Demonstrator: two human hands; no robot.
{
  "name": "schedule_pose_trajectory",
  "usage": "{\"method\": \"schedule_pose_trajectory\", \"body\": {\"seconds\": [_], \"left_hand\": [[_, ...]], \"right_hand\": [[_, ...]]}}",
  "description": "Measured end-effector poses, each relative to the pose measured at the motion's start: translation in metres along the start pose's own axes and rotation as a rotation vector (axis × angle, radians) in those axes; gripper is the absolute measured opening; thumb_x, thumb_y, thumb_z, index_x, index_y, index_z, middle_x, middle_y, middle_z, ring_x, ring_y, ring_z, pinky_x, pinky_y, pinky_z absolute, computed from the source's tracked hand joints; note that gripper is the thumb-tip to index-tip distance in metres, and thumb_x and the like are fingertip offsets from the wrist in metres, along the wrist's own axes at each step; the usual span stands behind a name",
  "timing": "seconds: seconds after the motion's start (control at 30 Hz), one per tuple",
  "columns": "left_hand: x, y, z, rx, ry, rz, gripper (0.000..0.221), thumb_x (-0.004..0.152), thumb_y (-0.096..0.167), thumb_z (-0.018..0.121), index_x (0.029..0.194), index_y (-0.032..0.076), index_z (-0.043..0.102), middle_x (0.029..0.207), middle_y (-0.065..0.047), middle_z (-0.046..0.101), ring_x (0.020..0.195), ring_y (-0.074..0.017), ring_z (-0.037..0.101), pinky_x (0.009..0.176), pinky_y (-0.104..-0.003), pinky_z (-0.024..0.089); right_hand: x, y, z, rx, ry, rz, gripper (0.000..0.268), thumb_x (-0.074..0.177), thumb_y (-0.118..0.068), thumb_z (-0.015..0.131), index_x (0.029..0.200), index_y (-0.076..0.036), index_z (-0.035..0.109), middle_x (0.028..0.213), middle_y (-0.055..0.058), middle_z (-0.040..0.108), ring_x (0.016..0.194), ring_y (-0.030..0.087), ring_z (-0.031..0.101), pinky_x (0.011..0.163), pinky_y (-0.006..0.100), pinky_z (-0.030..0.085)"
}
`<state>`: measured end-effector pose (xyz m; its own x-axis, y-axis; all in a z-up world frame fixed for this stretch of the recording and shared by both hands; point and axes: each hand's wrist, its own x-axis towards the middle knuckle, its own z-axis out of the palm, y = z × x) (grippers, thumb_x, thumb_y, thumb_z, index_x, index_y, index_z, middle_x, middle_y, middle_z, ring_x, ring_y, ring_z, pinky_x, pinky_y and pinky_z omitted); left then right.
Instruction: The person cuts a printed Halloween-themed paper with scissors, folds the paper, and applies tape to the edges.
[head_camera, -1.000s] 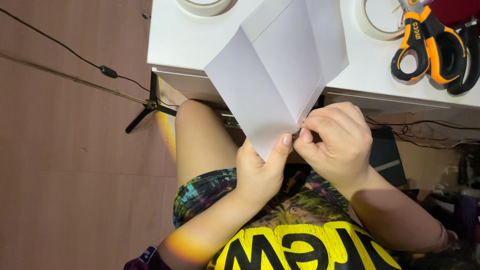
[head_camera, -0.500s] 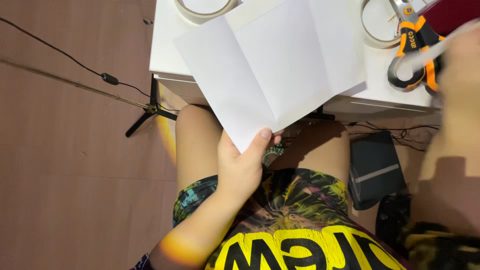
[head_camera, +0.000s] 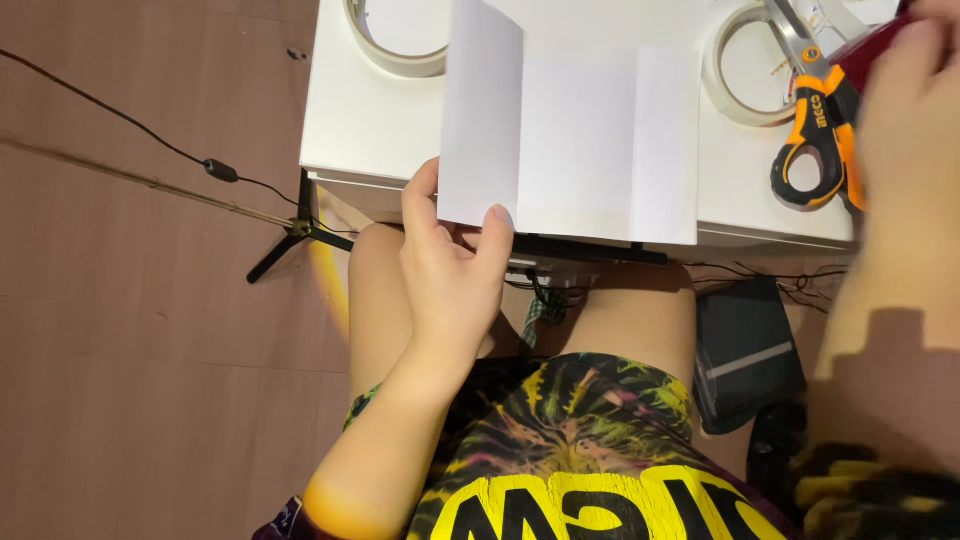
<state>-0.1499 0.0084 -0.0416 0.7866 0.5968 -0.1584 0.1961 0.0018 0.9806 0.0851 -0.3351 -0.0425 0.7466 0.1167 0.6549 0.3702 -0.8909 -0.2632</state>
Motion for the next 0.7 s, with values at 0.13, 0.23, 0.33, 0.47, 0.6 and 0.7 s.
{"method": "schedule_pose_trajectory", "body": {"seconds": [0.13, 0.23, 0.33, 0.47, 0.6, 0.7], "left_hand": [[0.004, -0.006, 0.007, 0.014, 0.005, 0.058, 0.056, 0.088, 0.024, 0.065, 0.139, 0.011, 0.045, 0.108, -0.005, 0.072, 0.061, -0.0144, 0.063, 0.061, -0.027, 0.055], [0.006, -0.007, 0.010, 0.094, 0.013, 0.143, 0.054, 0.091, 0.029, 0.067, 0.138, 0.013, 0.047, 0.102, -0.003, 0.075, 0.065, -0.0146, 0.069, 0.065, -0.029, 0.057], [0.011, -0.010, 0.010, 0.233, 0.007, 0.339, 0.046, 0.094, 0.028, 0.068, 0.135, 0.013, 0.052, 0.095, 0.000, 0.072, 0.069, -0.0178, 0.067, 0.069, -0.034, 0.054], [0.023, -0.012, 0.003, 0.463, -0.010, 0.882, 0.031, 0.101, 0.011, 0.065, 0.129, 0.001, 0.059, 0.110, -0.010, 0.071, 0.082, -0.0329, 0.057, 0.083, -0.042, 0.047], [0.024, -0.012, 0.000, 0.695, 0.100, 0.950, 0.029, 0.103, 0.029, 0.061, 0.128, 0.015, 0.066, 0.127, 0.004, 0.070, 0.107, -0.0276, 0.057, 0.090, -0.041, 0.045], [0.027, -0.018, -0.004, 0.834, 0.040, 0.997, 0.034, 0.102, 0.032, 0.061, 0.132, 0.017, 0.066, 0.135, 0.003, 0.068, 0.123, -0.0332, 0.057, 0.097, -0.045, 0.038]], "right_hand": [[-0.024, -0.153, -0.034, 0.249, -0.299, -0.652, 0.014, 0.104, 0.012, 0.067, 0.115, 0.010, 0.076, 0.116, 0.024, 0.075, 0.110, 0.043, 0.068, 0.103, 0.052, 0.051], [-0.035, -0.196, -0.019, 0.424, -0.486, -0.683, 0.011, 0.102, 0.005, 0.067, 0.110, 0.003, 0.074, 0.111, 0.017, 0.075, 0.108, 0.039, 0.070, 0.101, 0.048, 0.054], [-0.038, -0.199, 0.001, 0.406, -0.520, -0.680, 0.012, 0.101, 0.000, 0.068, 0.110, -0.001, 0.076, 0.117, 0.015, 0.076, 0.115, 0.040, 0.069, 0.104, 0.047, 0.054], [-0.039, -0.194, 0.016, 0.390, -0.501, -0.684, 0.015, 0.100, -0.001, 0.070, 0.113, -0.003, 0.076, 0.123, 0.014, 0.073, 0.121, 0.043, 0.065, 0.106, 0.049, 0.054], [-0.035, -0.199, 0.012, 0.419, -0.510, -0.634, 0.014, 0.105, -0.002, 0.063, 0.114, 0.002, 0.073, 0.118, 0.016, 0.074, 0.119, 0.044, 0.067, 0.107, 0.049, 0.054], [-0.030, -0.194, 0.008, 0.474, -0.646, -0.430, 0.025, 0.105, -0.006, 0.055, 0.121, 0.006, 0.070, 0.119, 0.021, 0.073, 0.125, 0.043, 0.065, 0.108, 0.051, 0.051]]}}
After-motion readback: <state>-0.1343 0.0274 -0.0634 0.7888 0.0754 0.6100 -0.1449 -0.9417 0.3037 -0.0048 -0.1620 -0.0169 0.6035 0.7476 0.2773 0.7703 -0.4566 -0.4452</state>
